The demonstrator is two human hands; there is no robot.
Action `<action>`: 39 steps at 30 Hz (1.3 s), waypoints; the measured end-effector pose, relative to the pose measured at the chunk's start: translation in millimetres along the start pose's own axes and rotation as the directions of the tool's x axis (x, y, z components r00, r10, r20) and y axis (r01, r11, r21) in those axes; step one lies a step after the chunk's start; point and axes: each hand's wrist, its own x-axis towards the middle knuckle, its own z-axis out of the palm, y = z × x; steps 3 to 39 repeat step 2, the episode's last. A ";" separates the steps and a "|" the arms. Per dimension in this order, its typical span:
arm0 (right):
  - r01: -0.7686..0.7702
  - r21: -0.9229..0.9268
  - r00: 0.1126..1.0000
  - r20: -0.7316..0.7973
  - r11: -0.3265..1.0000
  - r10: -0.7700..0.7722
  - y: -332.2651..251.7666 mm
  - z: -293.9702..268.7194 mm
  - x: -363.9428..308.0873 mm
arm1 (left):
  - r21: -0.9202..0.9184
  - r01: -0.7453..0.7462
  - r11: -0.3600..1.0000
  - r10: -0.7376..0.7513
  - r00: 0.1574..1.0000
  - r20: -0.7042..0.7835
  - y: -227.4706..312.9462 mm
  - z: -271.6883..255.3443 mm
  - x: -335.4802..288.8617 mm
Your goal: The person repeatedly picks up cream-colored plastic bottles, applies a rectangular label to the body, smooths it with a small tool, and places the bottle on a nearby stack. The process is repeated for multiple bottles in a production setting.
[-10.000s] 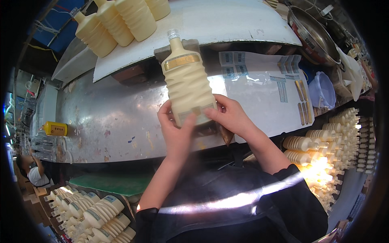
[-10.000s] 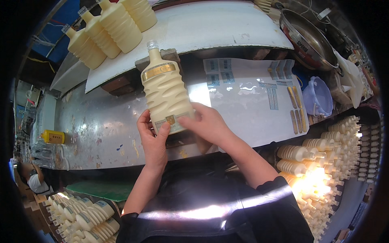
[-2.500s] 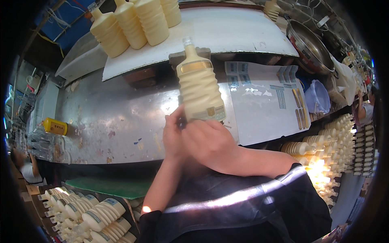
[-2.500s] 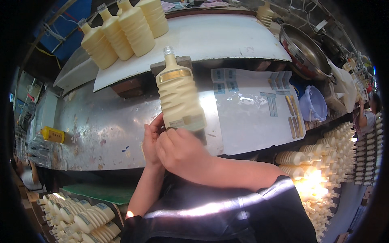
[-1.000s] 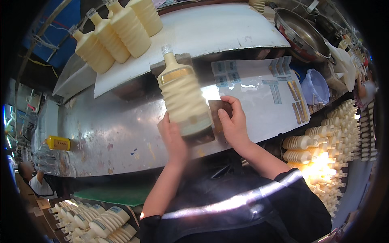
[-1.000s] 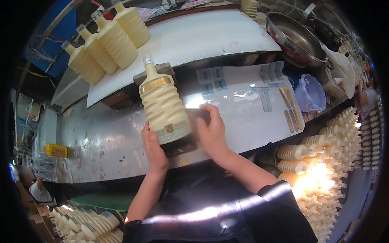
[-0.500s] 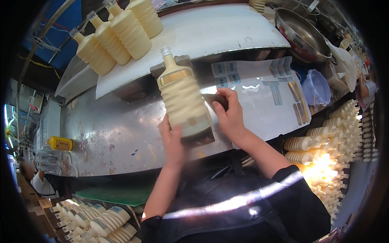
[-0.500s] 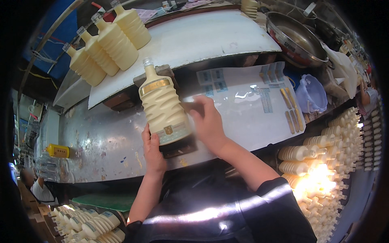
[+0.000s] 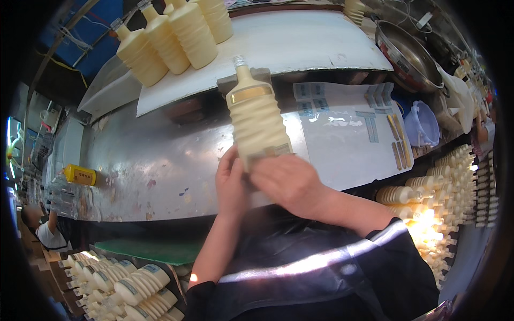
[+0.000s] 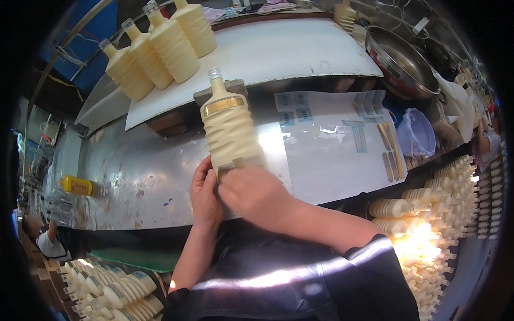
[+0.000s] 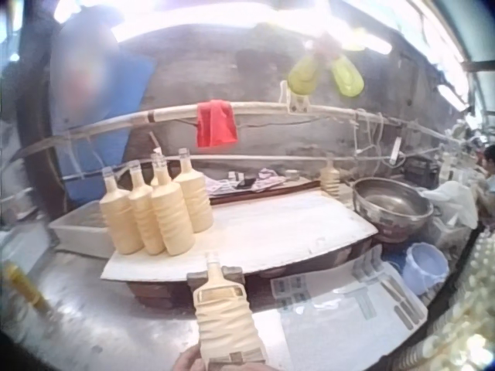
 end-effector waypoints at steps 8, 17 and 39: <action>0.120 -0.014 0.985 0.128 0.993 -0.118 -9.2 13.0 -5.4 | -0.059 0.012 0.998 -0.012 1.000 0.000 -0.4 -3.3 -0.7; 0.120 -0.014 0.985 0.128 0.993 -0.118 -9.2 13.0 -5.4 | -0.059 0.012 0.998 -0.012 1.000 0.000 -0.4 -3.3 -0.7; 0.120 -0.014 0.985 0.128 0.993 -0.118 -9.2 13.0 -5.4 | -0.059 0.012 0.998 -0.012 1.000 0.000 -0.4 -3.3 -0.7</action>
